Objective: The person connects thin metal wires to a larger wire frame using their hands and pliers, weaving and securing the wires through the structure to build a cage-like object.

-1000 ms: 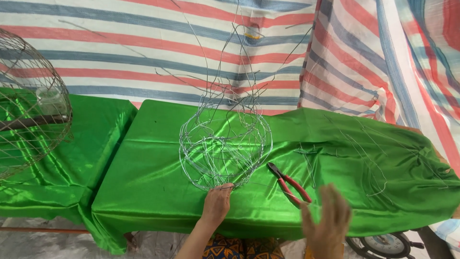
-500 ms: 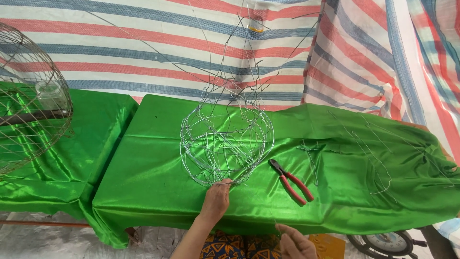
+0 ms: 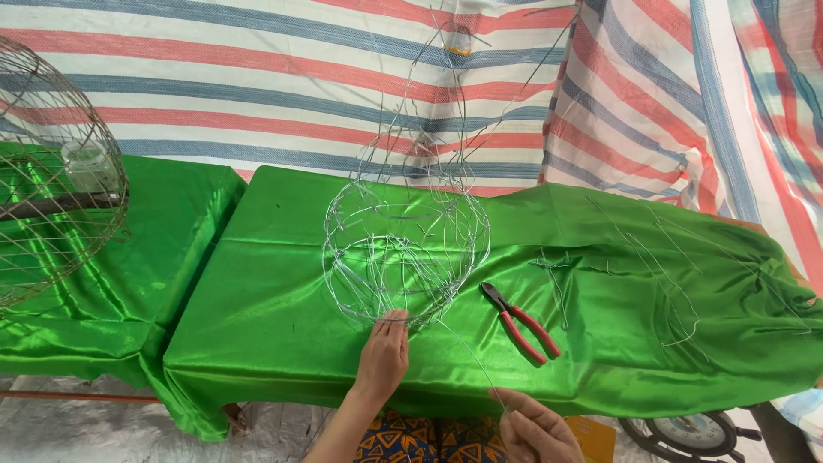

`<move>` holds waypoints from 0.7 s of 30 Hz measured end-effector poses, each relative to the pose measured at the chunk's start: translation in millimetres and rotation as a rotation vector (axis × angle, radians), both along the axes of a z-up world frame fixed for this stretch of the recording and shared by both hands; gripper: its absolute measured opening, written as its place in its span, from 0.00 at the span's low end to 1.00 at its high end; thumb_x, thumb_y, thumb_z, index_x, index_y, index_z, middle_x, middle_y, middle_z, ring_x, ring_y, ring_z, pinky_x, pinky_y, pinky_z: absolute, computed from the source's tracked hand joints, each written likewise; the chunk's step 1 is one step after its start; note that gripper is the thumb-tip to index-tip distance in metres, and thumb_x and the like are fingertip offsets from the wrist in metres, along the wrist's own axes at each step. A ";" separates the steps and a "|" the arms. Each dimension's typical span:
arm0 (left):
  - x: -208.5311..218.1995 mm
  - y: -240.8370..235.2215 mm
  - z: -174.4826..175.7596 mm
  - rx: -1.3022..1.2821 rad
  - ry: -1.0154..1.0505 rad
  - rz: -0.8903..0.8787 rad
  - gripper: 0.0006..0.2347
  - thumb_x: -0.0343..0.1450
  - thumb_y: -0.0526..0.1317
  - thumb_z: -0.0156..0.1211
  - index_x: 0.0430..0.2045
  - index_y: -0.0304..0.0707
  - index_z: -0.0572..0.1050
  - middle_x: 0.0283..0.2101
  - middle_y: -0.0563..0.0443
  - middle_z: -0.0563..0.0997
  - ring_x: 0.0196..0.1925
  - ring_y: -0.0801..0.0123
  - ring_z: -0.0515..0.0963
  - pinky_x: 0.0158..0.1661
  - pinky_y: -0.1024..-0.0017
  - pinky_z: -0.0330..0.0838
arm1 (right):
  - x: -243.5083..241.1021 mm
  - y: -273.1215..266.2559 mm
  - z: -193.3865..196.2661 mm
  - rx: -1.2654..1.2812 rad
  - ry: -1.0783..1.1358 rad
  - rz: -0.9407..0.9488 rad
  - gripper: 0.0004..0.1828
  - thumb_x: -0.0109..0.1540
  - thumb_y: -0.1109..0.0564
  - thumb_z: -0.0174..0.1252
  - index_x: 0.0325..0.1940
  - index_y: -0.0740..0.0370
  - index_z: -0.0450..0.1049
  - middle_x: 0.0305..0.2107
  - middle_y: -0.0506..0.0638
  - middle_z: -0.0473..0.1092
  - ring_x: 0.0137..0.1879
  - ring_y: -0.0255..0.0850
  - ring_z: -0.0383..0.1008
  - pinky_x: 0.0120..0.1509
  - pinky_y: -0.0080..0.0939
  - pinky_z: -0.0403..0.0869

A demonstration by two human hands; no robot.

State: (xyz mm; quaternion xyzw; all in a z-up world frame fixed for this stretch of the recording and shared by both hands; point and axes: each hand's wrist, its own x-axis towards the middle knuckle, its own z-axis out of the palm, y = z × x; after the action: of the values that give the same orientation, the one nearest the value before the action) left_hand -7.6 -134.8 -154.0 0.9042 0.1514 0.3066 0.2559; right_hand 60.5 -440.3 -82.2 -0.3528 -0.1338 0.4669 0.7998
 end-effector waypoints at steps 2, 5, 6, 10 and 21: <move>-9.2 -6.9 13.2 0.113 -0.059 0.054 0.17 0.75 0.32 0.52 0.59 0.24 0.69 0.56 0.34 0.77 0.62 0.48 0.74 0.63 0.61 0.71 | 1.2 -3.5 -2.6 -0.027 -0.002 -0.042 0.27 0.66 0.68 0.49 0.70 0.77 0.67 0.19 0.51 0.59 0.19 0.35 0.51 0.18 0.29 0.51; -20.7 -12.1 34.3 0.356 -0.319 0.157 0.10 0.74 0.35 0.59 0.47 0.31 0.78 0.43 0.46 0.83 0.47 0.58 0.79 0.52 0.63 0.76 | 4.1 -8.5 -2.0 -0.011 0.041 0.049 0.27 0.67 0.67 0.48 0.71 0.73 0.66 0.26 0.58 0.66 0.18 0.33 0.52 0.19 0.29 0.54; -21.9 -12.0 38.8 0.391 -0.362 0.164 0.12 0.75 0.36 0.59 0.51 0.35 0.76 0.47 0.44 0.78 0.49 0.58 0.78 0.49 0.66 0.77 | 2.7 -8.4 4.5 -0.095 0.006 0.038 0.26 0.66 0.66 0.49 0.70 0.73 0.68 0.27 0.60 0.69 0.19 0.34 0.56 0.20 0.29 0.58; -23.5 -7.7 68.0 0.341 -0.189 0.104 0.19 0.76 0.42 0.56 0.60 0.31 0.68 0.55 0.40 0.76 0.51 0.54 0.75 0.48 0.63 0.75 | -1.4 -7.7 16.5 -0.171 -0.036 0.035 0.26 0.66 0.65 0.50 0.70 0.71 0.70 0.28 0.61 0.70 0.19 0.34 0.59 0.20 0.28 0.59; -15.9 11.1 50.3 0.337 -0.094 0.046 0.06 0.74 0.40 0.60 0.35 0.37 0.78 0.35 0.52 0.77 0.41 0.60 0.72 0.46 0.62 0.67 | -8.4 24.0 91.8 -0.054 0.004 0.158 0.29 0.65 0.68 0.53 0.73 0.73 0.65 0.34 0.56 0.73 0.18 0.29 0.52 0.16 0.26 0.53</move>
State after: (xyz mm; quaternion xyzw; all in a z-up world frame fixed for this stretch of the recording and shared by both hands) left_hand -23.5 -123.7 -103.7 0.9153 0.1062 0.3753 0.1003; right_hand 52.1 -416.3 9.6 -0.3617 -0.1471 0.5327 0.7508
